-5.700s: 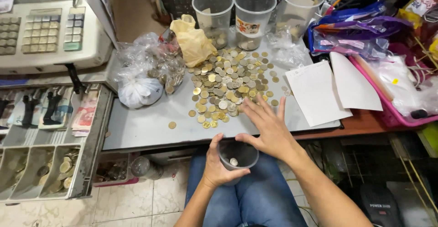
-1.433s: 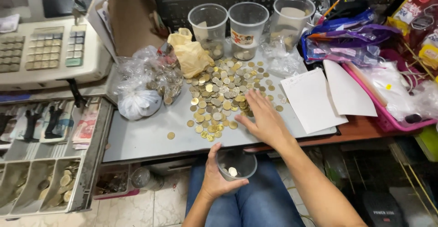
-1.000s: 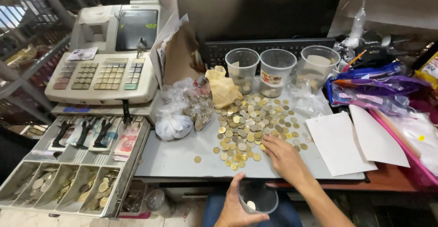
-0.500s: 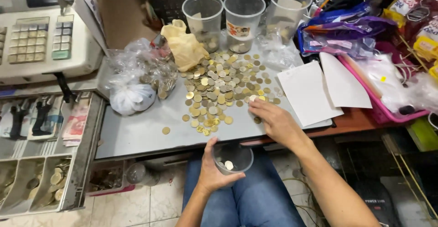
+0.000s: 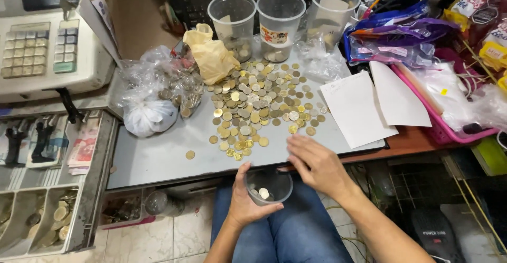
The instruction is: Sorting a large pile of coins into plastic cups by denomination at a checkout counter.
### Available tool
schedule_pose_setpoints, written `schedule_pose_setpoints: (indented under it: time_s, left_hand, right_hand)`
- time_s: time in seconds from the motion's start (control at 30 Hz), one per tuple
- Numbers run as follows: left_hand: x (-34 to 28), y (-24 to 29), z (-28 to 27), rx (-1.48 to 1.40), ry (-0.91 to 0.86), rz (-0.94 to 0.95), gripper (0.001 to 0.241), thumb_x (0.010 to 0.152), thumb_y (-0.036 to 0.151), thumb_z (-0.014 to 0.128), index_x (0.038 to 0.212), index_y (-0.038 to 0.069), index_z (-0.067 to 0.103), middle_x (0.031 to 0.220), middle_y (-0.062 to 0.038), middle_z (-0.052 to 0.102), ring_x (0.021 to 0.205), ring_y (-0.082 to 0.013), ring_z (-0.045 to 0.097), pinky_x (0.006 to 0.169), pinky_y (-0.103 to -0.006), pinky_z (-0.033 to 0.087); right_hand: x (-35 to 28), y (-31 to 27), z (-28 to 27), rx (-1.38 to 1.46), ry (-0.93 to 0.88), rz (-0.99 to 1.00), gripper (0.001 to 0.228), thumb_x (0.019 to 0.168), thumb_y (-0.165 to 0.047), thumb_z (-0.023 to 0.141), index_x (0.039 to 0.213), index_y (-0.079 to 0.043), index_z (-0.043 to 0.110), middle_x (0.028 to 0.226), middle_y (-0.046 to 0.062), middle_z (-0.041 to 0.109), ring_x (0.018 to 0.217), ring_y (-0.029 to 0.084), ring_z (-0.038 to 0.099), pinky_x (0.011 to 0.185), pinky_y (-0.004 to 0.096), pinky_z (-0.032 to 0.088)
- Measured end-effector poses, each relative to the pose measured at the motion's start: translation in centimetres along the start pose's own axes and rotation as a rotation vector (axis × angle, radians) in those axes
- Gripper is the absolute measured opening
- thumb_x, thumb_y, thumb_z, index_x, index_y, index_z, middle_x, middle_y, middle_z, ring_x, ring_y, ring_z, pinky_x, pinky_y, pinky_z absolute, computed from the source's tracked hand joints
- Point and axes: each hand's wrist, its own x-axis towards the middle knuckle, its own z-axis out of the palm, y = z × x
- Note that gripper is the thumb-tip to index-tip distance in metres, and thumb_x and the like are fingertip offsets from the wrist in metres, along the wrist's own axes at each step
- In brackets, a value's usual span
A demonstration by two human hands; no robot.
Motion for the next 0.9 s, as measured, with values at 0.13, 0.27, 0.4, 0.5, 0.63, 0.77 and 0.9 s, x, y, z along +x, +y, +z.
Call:
schedule_pose_setpoints:
  time_s: [0.13,0.27,0.4,0.5,0.63,0.77,0.9]
  left_hand:
    - [-0.1,0.2,0.2,-0.015,0.019,0.014,0.126,0.054,0.055,0.097,0.151,0.01,0.031,0.15,-0.013,0.044,0.14,-0.0291,0.048,0.119,-0.0439,0.038]
    - [0.0,0.6,-0.1,-0.008,0.008,-0.009,0.126,0.054,0.055,0.097,0.152,0.012,0.03,0.151,-0.014,0.044,0.14,-0.0304,0.048,0.118,-0.0451,0.039]
    - [0.0,0.5,-0.3,0.005,-0.013,-0.004,0.126,0.055,0.056,0.097,0.153,0.012,0.03,0.153,-0.015,0.044,0.142,-0.0318,0.048,0.117,-0.0465,0.039]
    - [-0.1,0.3,-0.2,0.019,-0.002,0.003,0.127,0.054,0.055,0.098,0.153,0.011,0.03,0.152,-0.014,0.044,0.14,-0.0304,0.049,0.117,-0.0449,0.04]
    - [0.0,0.0,0.0,-0.001,0.002,0.03,0.127,0.056,0.056,0.096,0.153,0.012,0.028,0.15,-0.015,0.045,0.138,-0.0304,0.051,0.116,-0.0454,0.042]
    - [-0.1,-0.3,0.3,-0.012,0.017,0.032,0.128,0.054,0.055,0.098,0.153,0.011,0.029,0.151,-0.014,0.044,0.14,-0.0299,0.049,0.118,-0.0447,0.04]
    - [0.0,0.5,0.1,-0.017,0.016,0.019,0.127,0.055,0.057,0.096,0.153,0.011,0.029,0.151,-0.014,0.044,0.14,-0.0299,0.049,0.117,-0.045,0.041]
  right_hand:
    - [0.8,1.5,-0.3,-0.055,0.031,0.108,0.03,0.093,-0.016,0.072,0.12,-0.001,0.073,0.123,0.016,0.074,0.118,0.029,0.071,0.107,0.041,0.055]
    - [2.8,1.8,0.8,-0.078,-0.017,0.133,0.054,0.097,-0.04,0.065,0.133,0.0,0.065,0.144,0.018,0.061,0.144,0.035,0.047,0.123,0.053,0.029]
    - [3.3,1.3,1.8,-0.062,-0.122,0.073,0.054,0.1,-0.041,0.06,0.135,-0.001,0.063,0.148,0.016,0.057,0.148,0.037,0.04,0.124,0.063,0.015]
    - [2.5,0.1,1.2,-0.05,-0.059,0.054,0.044,0.097,-0.032,0.067,0.128,-0.001,0.067,0.148,0.014,0.058,0.147,0.04,0.042,0.121,0.069,0.019]
    - [0.5,1.0,0.9,-0.045,0.011,0.003,0.036,0.096,-0.024,0.07,0.126,-0.003,0.07,0.138,0.011,0.067,0.143,0.034,0.049,0.122,0.07,0.018]
    - [0.5,0.6,0.0,0.068,-0.054,-0.05,0.037,0.099,-0.021,0.065,0.133,-0.006,0.066,0.142,0.01,0.064,0.146,0.033,0.046,0.124,0.069,0.015]
    - [0.6,0.6,0.1,-0.095,-0.005,0.026,0.049,0.096,-0.031,0.069,0.135,-0.003,0.063,0.144,0.014,0.062,0.147,0.037,0.044,0.124,0.069,0.014]
